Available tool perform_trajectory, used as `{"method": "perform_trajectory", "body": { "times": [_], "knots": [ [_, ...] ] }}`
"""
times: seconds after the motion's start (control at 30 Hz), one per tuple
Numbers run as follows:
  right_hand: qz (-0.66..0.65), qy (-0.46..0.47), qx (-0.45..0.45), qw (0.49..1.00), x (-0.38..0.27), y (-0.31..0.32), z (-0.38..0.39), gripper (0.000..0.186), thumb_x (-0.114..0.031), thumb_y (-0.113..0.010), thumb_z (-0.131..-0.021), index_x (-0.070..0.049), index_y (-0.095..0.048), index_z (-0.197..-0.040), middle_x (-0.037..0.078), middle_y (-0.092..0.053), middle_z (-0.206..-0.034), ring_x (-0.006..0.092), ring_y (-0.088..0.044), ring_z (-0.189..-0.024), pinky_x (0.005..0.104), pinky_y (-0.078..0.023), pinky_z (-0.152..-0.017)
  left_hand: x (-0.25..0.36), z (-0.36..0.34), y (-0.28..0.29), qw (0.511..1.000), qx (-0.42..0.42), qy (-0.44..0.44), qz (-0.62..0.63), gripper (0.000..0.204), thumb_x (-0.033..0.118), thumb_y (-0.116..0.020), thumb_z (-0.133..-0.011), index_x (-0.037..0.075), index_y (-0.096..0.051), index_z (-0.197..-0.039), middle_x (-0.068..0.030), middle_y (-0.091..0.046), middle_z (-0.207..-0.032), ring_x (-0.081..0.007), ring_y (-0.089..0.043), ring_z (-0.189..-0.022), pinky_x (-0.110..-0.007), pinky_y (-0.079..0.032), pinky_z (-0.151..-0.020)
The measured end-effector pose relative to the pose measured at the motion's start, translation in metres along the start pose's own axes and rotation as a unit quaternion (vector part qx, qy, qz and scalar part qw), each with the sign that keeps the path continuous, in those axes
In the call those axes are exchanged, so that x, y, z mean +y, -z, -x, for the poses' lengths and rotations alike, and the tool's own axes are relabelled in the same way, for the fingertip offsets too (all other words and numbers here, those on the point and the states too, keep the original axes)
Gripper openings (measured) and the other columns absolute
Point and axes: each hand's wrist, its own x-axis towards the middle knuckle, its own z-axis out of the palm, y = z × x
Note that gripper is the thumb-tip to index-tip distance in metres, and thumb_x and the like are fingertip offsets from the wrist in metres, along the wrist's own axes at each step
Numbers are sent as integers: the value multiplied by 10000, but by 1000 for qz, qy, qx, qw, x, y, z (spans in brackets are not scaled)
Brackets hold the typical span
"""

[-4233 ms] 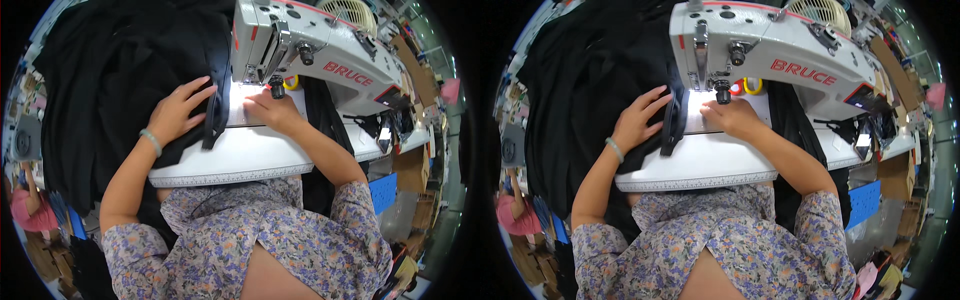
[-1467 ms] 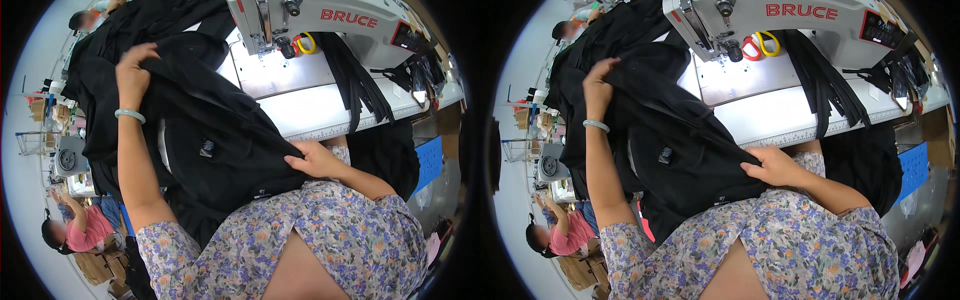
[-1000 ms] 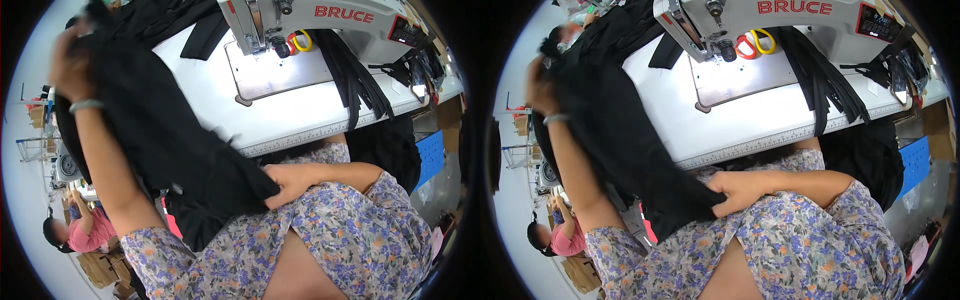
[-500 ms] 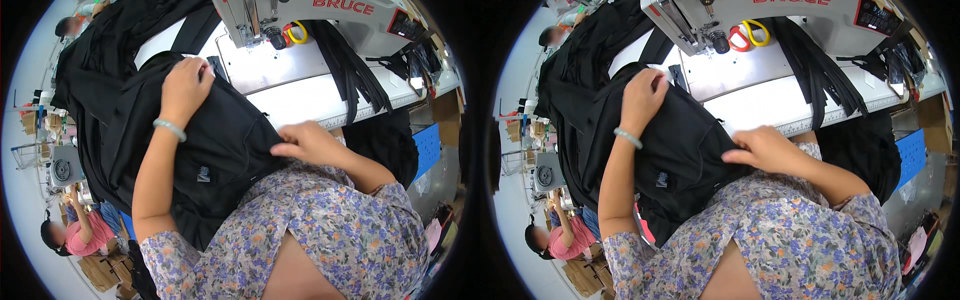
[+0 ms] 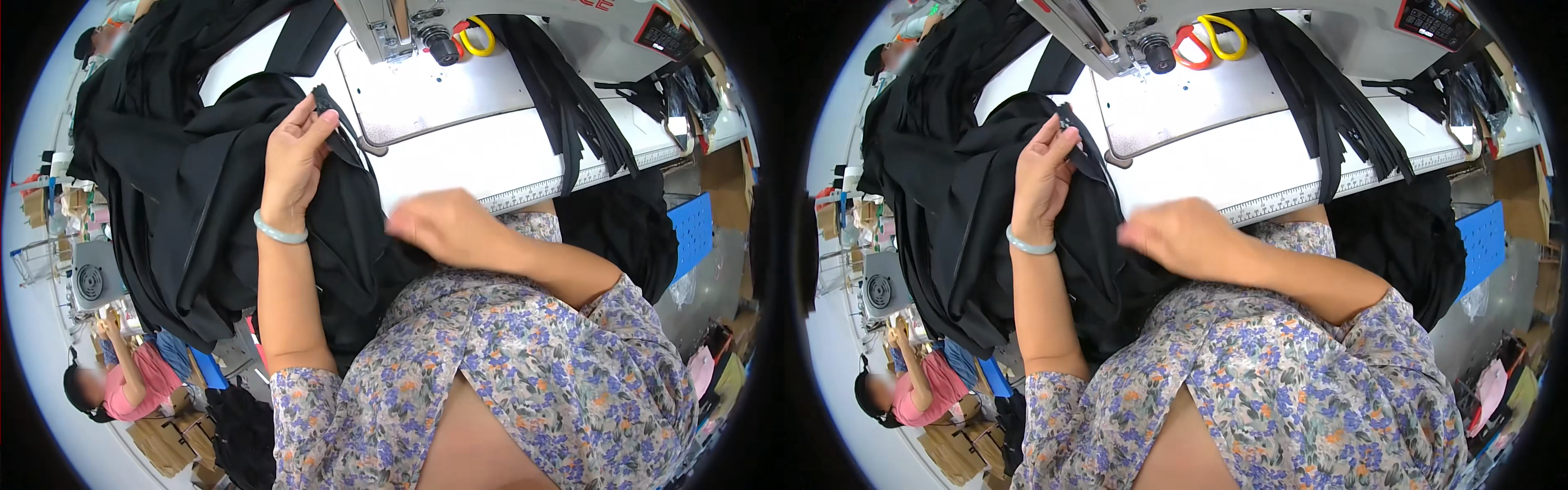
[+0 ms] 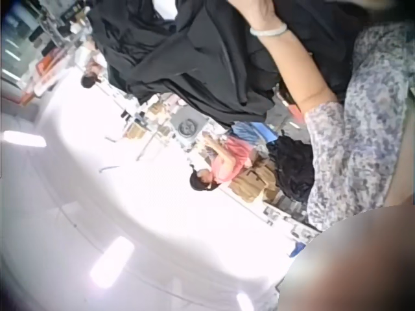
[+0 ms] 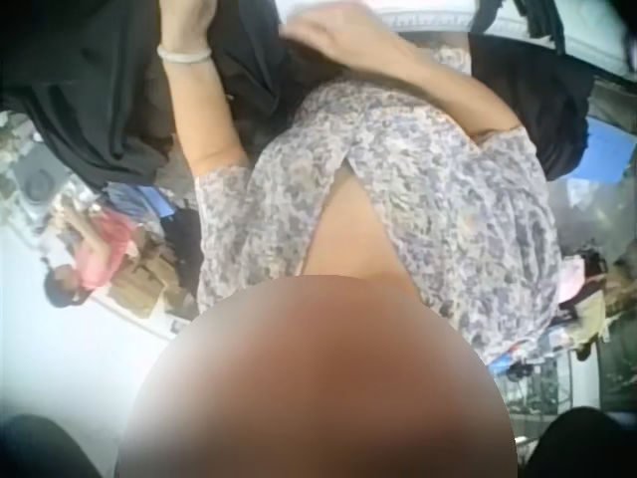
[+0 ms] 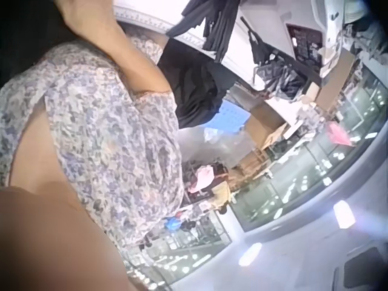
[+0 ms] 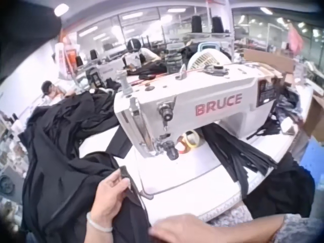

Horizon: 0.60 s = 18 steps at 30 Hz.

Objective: Sewing zippers onto black garments using an industrial sewing machine.

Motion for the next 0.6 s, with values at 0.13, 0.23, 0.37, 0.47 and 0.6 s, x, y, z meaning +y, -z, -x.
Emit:
{"method": "perform_trajectory", "body": {
  "times": [0.13, 0.23, 0.37, 0.47, 0.6],
  "knots": [
    [-185, -84, 175, 963, 17, 4, -59, 251, -92, -499, -961, -24, -608, -1177, 105, -683, -993, 148, -645, -817, 285, -510, -702, 8, 19, -7, 994, -37, -25, 103, 353, 123, -640, -915, -25, -545, -1220, -2, -608, -840, -78, -582, -738, -216, -493, -663],
    [-227, -62, 118, 965, 19, 8, -96, 318, -53, -493, -951, -17, -549, -1262, 96, -665, -1060, 151, -637, -905, 267, -515, -769, 11, 24, -10, 992, -33, -57, 104, 247, 160, -632, -927, 4, -602, -1116, -20, -624, -827, -89, -597, -748, -232, -514, -682],
    [-340, -34, 45, 939, 17, 11, -118, 355, -37, -535, -928, 7, -536, -1280, 113, -648, -1103, 148, -603, -1019, 242, -484, -865, 11, 24, -11, 991, 40, -107, 65, 259, 190, -651, -918, 12, -640, -1105, -6, -636, -830, -70, -581, -750, -213, -477, -671],
    [-344, -43, 6, 938, 14, 11, -119, 323, -49, -554, -924, 18, -573, -1239, 96, -649, -1106, 136, -599, -1019, 241, -483, -862, 8, 24, -12, 982, 80, -144, 88, 275, 176, -662, -909, 6, -646, -1125, -11, -651, -898, -75, -580, -800, -222, -460, -721],
    [-366, -90, -21, 926, 10, 16, -116, 317, -59, -564, -920, 9, -590, -1228, 66, -649, -1084, 88, -598, -881, 226, -489, -781, 8, 24, -14, 972, 80, -155, 155, 280, 151, -659, -908, -3, -641, -1141, -43, -665, -990, -116, -592, -876, -262, -461, -823]
  ]
}}
